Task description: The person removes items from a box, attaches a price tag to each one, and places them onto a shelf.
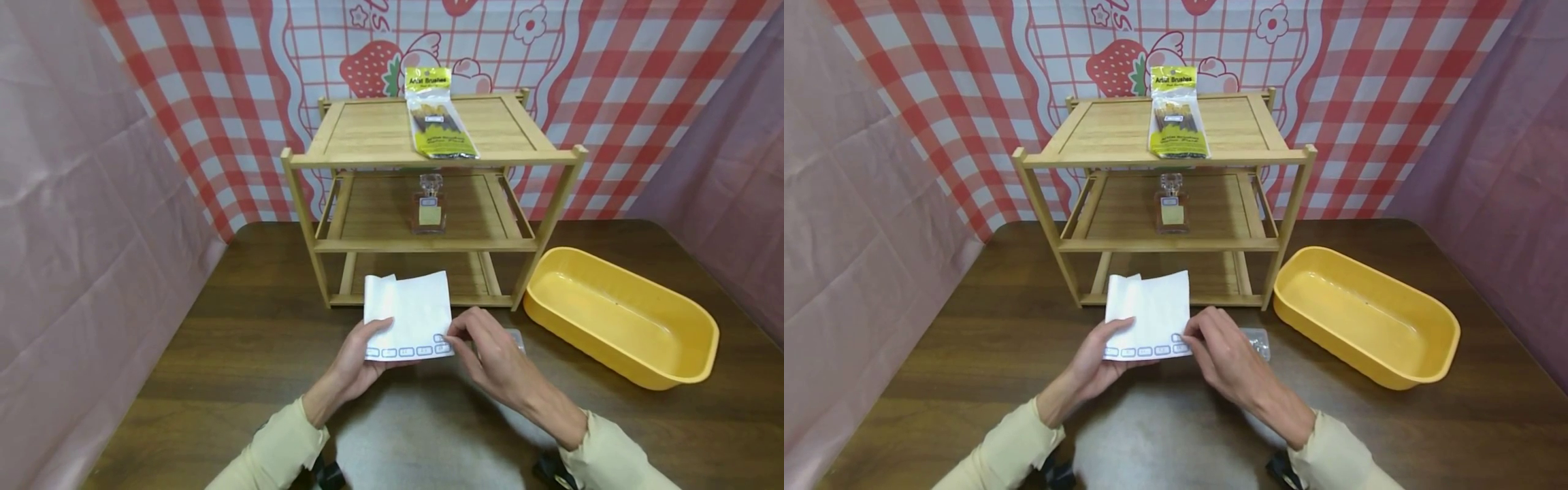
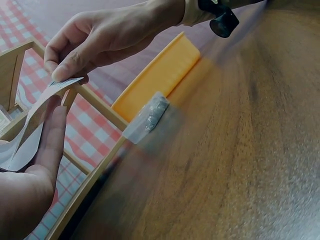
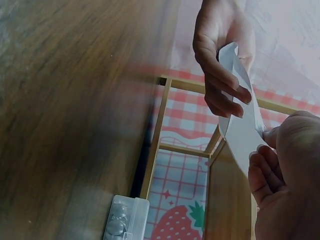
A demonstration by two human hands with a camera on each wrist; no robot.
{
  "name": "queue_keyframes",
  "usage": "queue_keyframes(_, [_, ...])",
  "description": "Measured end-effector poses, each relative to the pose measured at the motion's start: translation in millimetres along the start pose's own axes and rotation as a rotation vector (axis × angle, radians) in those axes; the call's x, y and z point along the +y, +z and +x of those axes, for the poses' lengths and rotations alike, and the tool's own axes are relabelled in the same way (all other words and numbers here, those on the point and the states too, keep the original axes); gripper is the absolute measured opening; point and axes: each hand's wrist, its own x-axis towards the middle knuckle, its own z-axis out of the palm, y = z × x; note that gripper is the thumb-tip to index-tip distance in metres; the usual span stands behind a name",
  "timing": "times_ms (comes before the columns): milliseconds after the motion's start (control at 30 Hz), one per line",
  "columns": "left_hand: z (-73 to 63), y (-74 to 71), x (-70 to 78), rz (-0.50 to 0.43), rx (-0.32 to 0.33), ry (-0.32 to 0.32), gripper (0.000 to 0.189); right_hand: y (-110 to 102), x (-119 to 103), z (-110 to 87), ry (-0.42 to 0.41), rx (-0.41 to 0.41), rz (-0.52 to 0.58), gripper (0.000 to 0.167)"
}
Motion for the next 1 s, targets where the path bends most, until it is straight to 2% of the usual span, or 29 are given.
queue_keyframes(133, [0.5, -1.6, 0.2, -0.01, 0.012, 0.021, 0.047, 0, 0, -0.7, 0.008, 0.002, 0.001, 0.03])
queue_keyframes(333, [-0.2, -4.8, 3.1, -0.011, 0.025, 0.038, 0.045, -1, 0, -0.7, 0.059, 0.051, 0.049, 0.026])
queue_keyframes(433, [-1.2, -4.5, 4.2, 0.006, 0.005, 0.03, 0.046, -2, -1, 0.5, 0.135, 0.071, 0.117, 0.007])
queue_keyframes(567, [-0.6, -2.8, 3.8, 0.034, -0.017, 0.038, 0.047, -3, -4, 3.8, 0.302, 0.07, 0.266, 0.024])
queue_keyframes(767, [-0.1, -0.4, 2.3, 0.077, 0.016, 0.046, 0.038, -6, -5, 8.2, 0.544, -0.012, 0.514, 0.011])
queue_keyframes(867, [-0.4, 0.2, 2.2, 0.109, 0.037, 0.042, 0.033, -8, -5, 9.1, 0.585, -0.038, 0.56, 0.008])
queue_keyframes(1000, [-1.1, -1.6, 3.8, 0.153, 0.036, 0.057, 0.036, -9, -5, 8.9, 0.586, -0.022, 0.542, 0.007])
